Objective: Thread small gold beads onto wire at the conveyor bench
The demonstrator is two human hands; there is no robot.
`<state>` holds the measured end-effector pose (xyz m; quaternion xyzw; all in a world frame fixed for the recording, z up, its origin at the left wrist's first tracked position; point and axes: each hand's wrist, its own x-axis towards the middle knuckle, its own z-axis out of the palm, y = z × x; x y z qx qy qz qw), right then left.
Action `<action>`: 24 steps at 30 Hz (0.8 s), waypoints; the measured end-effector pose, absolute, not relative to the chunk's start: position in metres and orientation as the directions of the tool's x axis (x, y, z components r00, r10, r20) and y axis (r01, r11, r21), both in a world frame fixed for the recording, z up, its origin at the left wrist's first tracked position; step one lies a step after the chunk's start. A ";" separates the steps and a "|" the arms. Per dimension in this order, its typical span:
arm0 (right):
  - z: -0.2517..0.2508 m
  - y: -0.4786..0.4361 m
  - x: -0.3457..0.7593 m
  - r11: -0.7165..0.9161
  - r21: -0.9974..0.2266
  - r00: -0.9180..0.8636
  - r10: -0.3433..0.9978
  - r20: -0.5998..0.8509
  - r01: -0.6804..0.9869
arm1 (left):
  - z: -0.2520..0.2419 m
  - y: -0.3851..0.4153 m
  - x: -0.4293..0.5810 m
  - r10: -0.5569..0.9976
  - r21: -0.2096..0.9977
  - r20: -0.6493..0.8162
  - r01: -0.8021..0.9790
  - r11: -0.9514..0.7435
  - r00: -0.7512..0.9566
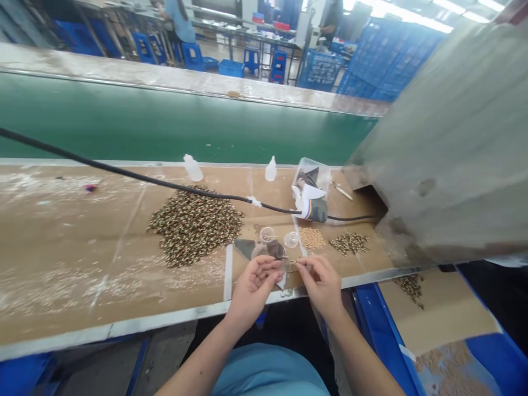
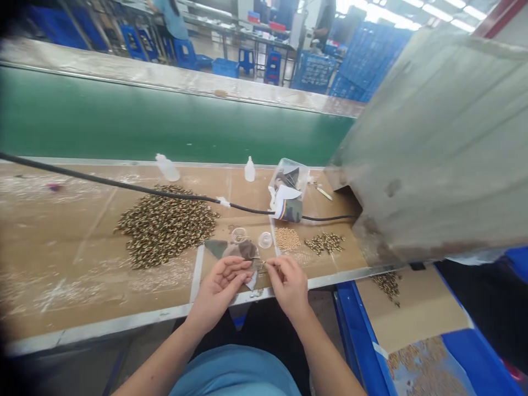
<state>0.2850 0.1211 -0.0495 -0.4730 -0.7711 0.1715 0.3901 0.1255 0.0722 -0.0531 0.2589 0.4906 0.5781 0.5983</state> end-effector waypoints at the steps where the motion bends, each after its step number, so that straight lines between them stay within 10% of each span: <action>1: -0.049 0.126 0.294 0.451 -0.619 -0.190 0.877 0.441 0.643 | -0.052 0.072 0.125 0.945 0.885 -0.291 -0.416 0.208 -0.146; 10: -0.060 0.159 0.369 0.069 -0.531 0.190 0.888 0.418 0.844 | -0.051 0.068 0.123 0.968 0.955 -0.209 -0.242 0.173 -0.135; 15: -0.067 0.155 0.379 0.169 -0.555 0.186 0.830 0.526 0.815 | -0.048 0.043 0.085 0.982 0.965 0.053 0.261 -0.004 -0.179; 19: -0.069 0.150 0.387 0.230 -0.517 0.164 0.778 0.607 0.824 | -0.046 0.022 0.031 0.908 0.589 0.410 0.786 -0.191 -0.087; 24: -0.071 0.156 0.400 0.228 -0.460 0.124 0.777 0.617 0.858 | -0.053 0.010 -0.008 0.832 0.152 0.527 0.943 -0.295 0.175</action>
